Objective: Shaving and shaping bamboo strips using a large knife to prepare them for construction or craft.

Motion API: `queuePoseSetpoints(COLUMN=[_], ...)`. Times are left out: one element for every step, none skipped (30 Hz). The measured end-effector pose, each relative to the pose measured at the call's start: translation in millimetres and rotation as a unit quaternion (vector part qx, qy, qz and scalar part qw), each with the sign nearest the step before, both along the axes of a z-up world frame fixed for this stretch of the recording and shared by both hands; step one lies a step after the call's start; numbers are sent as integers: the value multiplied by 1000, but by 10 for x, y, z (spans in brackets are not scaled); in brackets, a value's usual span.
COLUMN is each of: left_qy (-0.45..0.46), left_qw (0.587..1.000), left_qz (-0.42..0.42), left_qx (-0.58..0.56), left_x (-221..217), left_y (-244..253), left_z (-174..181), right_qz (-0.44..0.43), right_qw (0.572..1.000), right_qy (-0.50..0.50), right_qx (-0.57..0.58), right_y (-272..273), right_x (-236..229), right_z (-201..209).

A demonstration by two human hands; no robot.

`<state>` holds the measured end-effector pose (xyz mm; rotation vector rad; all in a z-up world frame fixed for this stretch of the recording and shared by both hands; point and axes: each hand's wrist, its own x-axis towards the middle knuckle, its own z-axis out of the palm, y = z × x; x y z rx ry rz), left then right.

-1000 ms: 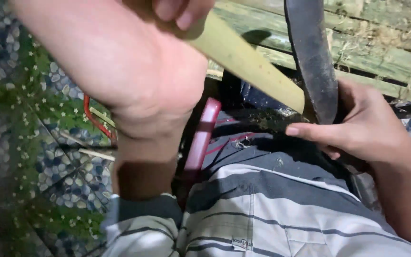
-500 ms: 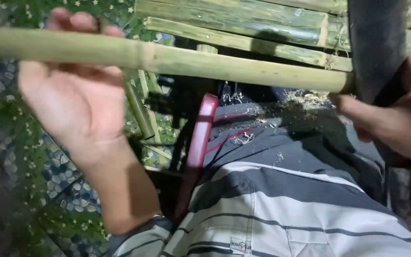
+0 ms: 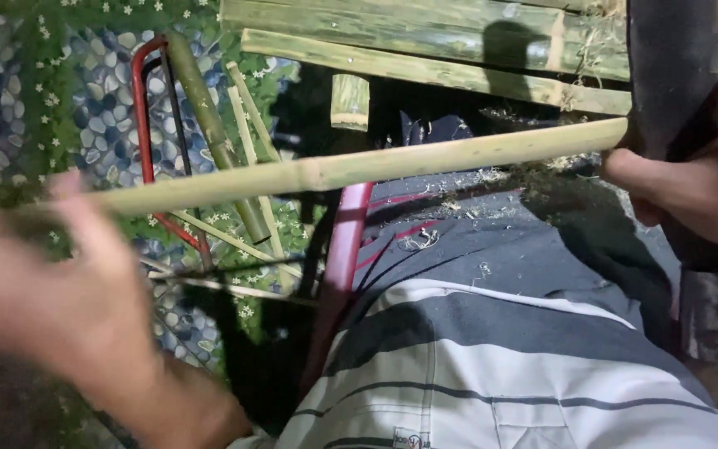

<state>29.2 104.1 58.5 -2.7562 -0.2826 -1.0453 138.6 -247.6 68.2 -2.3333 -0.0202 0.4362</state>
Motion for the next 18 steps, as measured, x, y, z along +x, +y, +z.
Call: queuePoseSetpoints(left_qy=[80,80,277,462,462,531,595,598,626,627,628,659,681,682,647,609,609,623], left_qw=[990,990,940,826,826,759,680,677,529,359,356,416,470,468,514,559,559,579], left_qz=[-111,-112,-80,-57,-63,-74,-81,-84,-92,-93,-93,-150,-204,-203,-178,-152,-152,-156], left_qx=[-31,-29,-180,-319,-317,-369,-420,-421,-565,-684,-686,-608,-523,-524,-534,-541,-541,-502], left_x=[109,168,235,308,286,265,210,162,97,26,-66,-162,-259,-334,-396,-456,-485,-513], left_y=[34,-66,-163,-267,-329,-393,-469,-519,-550,-575,-569,-565,-558,-560,-555,-549,-642,-733], left_z=[9,36,66,94,52,4,-62,-153,-236,-321,-416,-511,-603,-601,-595,-578,-579,-573], right_qz=[31,30,-22,-74,-81,-80,-75,-79,-91,-103,-103,-93,-83,-83,-112,-140,-141,-128], right_qw=[999,999,1000,997,997,997,997,997,996,994,995,996,996,996,990,975,975,983], right_qy=[-17,-17,1,19,16,14,15,17,12,7,9,-2,-13,-11,44,98,98,75], right_qx=[9,11,1,-8,-9,6,17,13,16,18,16,5,-5,-7,-74,-140,-140,-107], right_y=[-9,-76,-141,-211,-234,-260,-294,-355,-387,-415,-481,-550,-616,-710,-800,-889,-946,-1002], right_x=[-11,-19,-28,-32,-13,7,15,-4,-10,-21,-8,3,12,36,65,95,96,98], right_z=[3,-63,-136,-209,-190,-177,-168,-208,-264,-321,-384,-446,-515,-601,-690,-769,-833,-890])
